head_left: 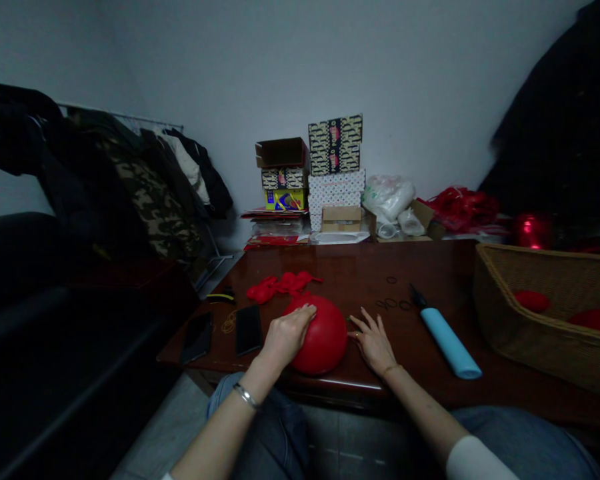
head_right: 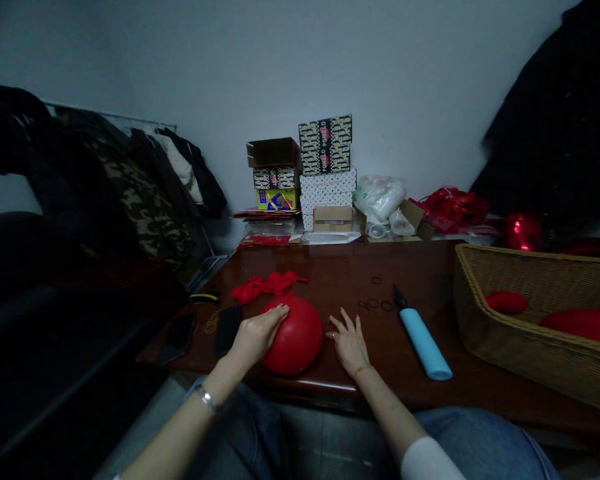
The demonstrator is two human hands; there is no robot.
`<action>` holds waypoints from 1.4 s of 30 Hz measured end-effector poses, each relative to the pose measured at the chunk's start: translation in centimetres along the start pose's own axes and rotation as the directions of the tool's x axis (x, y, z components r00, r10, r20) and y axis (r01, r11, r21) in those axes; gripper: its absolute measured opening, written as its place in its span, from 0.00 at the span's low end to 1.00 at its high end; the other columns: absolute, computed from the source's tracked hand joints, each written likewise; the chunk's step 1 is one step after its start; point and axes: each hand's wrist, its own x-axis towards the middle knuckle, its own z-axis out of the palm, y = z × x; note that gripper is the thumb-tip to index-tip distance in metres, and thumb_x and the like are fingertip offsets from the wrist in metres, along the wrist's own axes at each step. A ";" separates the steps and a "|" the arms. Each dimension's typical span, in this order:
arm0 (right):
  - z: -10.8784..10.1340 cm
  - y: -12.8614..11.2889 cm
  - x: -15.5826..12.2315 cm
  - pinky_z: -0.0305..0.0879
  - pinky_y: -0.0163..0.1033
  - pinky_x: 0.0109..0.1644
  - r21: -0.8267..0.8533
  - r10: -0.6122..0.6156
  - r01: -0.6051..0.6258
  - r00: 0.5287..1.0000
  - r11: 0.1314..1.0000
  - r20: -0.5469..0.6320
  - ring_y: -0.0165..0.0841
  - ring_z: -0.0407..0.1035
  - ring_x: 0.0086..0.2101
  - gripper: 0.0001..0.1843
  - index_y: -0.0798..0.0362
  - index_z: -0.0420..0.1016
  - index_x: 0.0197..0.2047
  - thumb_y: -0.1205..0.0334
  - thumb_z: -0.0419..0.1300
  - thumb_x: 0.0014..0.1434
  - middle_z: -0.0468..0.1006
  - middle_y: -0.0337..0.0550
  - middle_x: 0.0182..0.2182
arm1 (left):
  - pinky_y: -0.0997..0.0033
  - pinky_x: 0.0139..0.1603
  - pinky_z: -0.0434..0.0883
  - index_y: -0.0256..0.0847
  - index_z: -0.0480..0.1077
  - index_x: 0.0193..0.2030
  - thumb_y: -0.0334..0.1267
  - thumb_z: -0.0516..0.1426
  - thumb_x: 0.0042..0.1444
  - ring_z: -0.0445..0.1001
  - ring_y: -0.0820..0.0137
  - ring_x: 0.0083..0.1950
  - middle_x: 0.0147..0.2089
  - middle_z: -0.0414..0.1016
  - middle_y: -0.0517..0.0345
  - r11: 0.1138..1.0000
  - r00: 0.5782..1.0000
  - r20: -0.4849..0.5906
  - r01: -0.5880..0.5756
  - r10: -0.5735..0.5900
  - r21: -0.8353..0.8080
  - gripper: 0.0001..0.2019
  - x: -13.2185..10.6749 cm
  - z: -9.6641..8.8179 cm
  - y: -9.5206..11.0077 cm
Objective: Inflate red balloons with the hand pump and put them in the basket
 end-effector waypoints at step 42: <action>-6.4 -9.9 4.3 0.50 0.55 0.60 0.228 0.052 0.108 0.799 0.968 -0.600 0.37 0.57 0.56 0.11 0.49 0.74 0.38 0.64 0.50 0.60 0.74 0.42 0.49 | 0.71 0.43 0.74 0.39 0.67 0.52 0.36 0.46 0.62 0.76 0.69 0.45 0.50 0.74 0.49 0.993 0.993 0.048 0.108 -0.110 0.055 0.15 0.7 0.3 1.8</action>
